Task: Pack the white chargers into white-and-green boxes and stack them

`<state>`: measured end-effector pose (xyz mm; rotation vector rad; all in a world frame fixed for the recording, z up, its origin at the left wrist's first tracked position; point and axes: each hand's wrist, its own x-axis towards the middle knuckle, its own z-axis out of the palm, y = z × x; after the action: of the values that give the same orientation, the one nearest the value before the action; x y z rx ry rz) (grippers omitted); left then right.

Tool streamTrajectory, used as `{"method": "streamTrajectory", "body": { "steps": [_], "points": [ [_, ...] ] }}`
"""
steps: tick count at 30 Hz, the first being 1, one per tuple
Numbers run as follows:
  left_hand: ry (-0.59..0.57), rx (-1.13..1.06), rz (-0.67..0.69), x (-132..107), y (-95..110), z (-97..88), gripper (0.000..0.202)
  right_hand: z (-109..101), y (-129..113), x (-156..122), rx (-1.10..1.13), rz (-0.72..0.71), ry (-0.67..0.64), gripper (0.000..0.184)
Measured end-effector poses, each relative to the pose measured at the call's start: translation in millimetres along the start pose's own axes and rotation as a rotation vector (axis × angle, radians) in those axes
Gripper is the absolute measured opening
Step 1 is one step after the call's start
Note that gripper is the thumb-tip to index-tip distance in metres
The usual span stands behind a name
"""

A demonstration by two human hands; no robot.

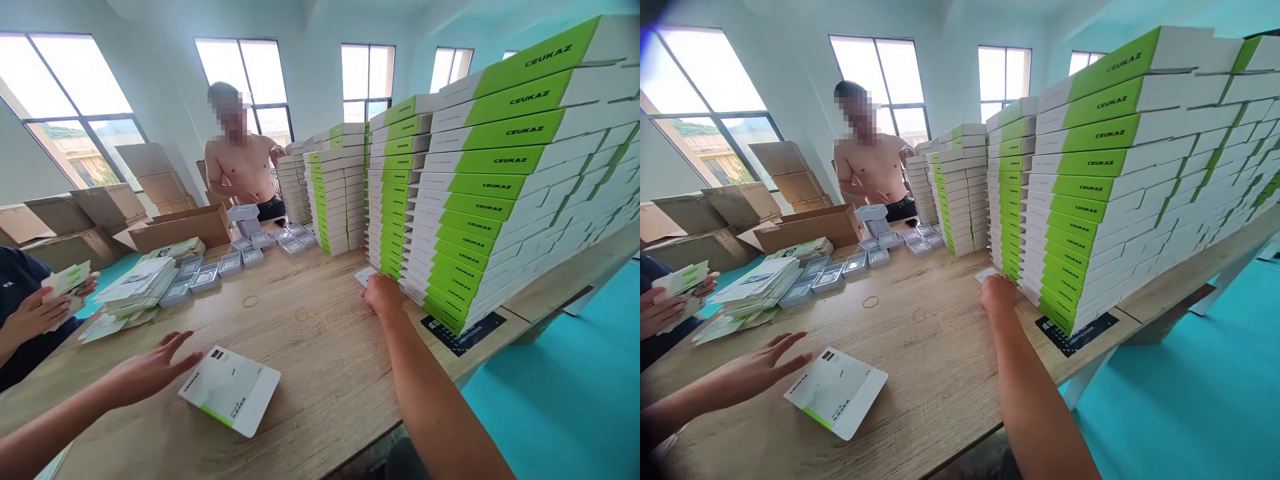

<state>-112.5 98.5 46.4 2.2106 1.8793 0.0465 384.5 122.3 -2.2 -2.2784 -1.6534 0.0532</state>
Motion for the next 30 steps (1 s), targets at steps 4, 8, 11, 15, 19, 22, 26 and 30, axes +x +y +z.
{"method": "streamTrajectory", "body": {
  "steps": [4,8,11,15,19,22,26,30],
  "points": [
    [-0.104,0.249,0.362,-25,12,-3.4,0.106,2,0,2,0.008,-0.01,-0.049,0.032],
    [-0.166,0.293,0.47,-31,43,16.1,0.11,0,1,3,0.058,-0.002,-0.048,0.033],
    [-0.177,0.295,0.47,-28,61,22.4,0.108,-1,0,4,0.092,0.03,-0.039,0.031],
    [-0.047,0.177,0.454,-32,65,23.8,0.1,-1,-2,3,0.148,0.091,-0.02,0.028],
    [0.131,-0.365,0.186,-41,51,39.4,0.092,-9,-3,1,0.261,0.099,0.063,0.018],
    [0.132,-0.914,-0.004,-42,43,58.1,0.084,-20,-11,-5,0.411,0.016,0.171,0.025],
    [0.098,-1.284,0.062,-35,54,72.2,0.088,-23,-44,-30,0.682,-0.183,0.164,0.036],
    [0.041,-1.14,0.195,-30,66,72.7,0.095,-18,-85,-75,1.271,-0.3,-0.336,0.044]
  ]
}}
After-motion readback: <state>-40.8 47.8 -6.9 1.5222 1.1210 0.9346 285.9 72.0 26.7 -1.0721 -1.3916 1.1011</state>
